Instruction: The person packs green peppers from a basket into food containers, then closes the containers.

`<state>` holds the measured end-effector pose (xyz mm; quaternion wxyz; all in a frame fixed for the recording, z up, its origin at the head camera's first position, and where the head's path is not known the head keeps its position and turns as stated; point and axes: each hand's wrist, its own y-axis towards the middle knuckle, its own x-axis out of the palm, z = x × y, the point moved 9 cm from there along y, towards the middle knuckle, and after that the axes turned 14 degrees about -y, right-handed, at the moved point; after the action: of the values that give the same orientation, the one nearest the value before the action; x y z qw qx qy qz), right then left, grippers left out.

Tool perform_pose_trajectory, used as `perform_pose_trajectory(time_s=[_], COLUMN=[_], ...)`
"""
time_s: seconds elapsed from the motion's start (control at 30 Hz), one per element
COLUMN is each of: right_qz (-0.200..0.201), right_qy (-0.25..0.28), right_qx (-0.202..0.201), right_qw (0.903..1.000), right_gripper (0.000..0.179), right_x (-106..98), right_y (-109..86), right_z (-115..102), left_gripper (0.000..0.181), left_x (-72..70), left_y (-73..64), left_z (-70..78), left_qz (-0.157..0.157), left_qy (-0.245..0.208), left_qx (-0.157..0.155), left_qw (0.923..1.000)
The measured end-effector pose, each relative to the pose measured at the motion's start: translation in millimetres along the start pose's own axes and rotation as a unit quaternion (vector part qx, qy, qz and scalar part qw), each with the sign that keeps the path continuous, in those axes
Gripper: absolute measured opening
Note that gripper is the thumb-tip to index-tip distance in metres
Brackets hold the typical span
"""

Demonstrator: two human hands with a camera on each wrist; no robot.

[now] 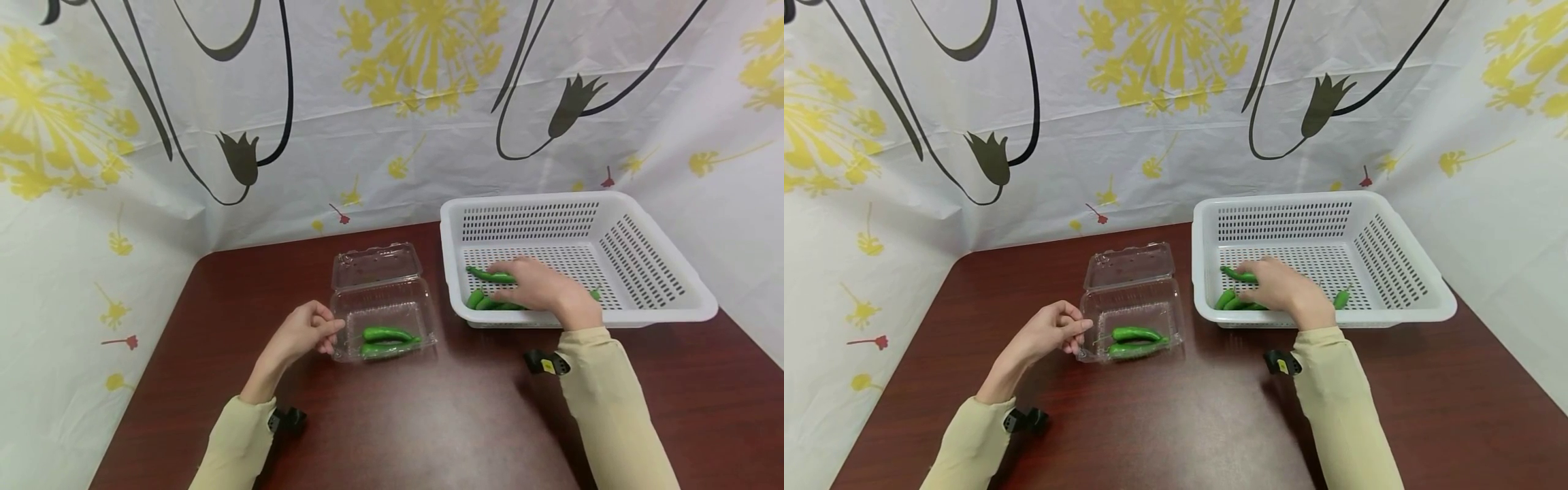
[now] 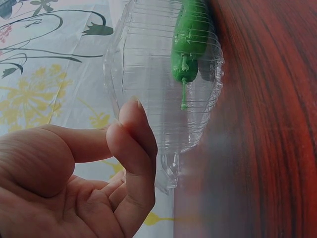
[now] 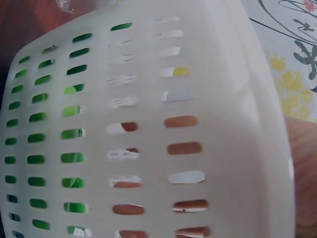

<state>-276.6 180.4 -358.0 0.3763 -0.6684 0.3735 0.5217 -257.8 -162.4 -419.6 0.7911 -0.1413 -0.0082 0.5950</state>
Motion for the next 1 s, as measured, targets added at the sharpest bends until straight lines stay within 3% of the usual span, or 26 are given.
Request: perform_pose_trajectory(time_s=[0.47, 1.0], right_qz=[-0.053, -0.070], right_qy=[0.025, 0.018], right_qx=[0.034, 0.049], right_qw=[0.9977, 0.9962], right_gripper=[0.049, 0.042], right_x=[14.3, 20.4], right_y=[1.0, 0.3], right_z=[9.5, 22.0], left_gripper=[0.025, 0.026], left_x=[-0.6, -0.2], left_y=[1.5, 0.7], left_z=[-0.2, 0.2], left_qz=[0.000, 0.001], left_qy=[-0.003, -0.002], left_qx=[-0.001, -0.002], left_qw=[1.0000, 1.0000])
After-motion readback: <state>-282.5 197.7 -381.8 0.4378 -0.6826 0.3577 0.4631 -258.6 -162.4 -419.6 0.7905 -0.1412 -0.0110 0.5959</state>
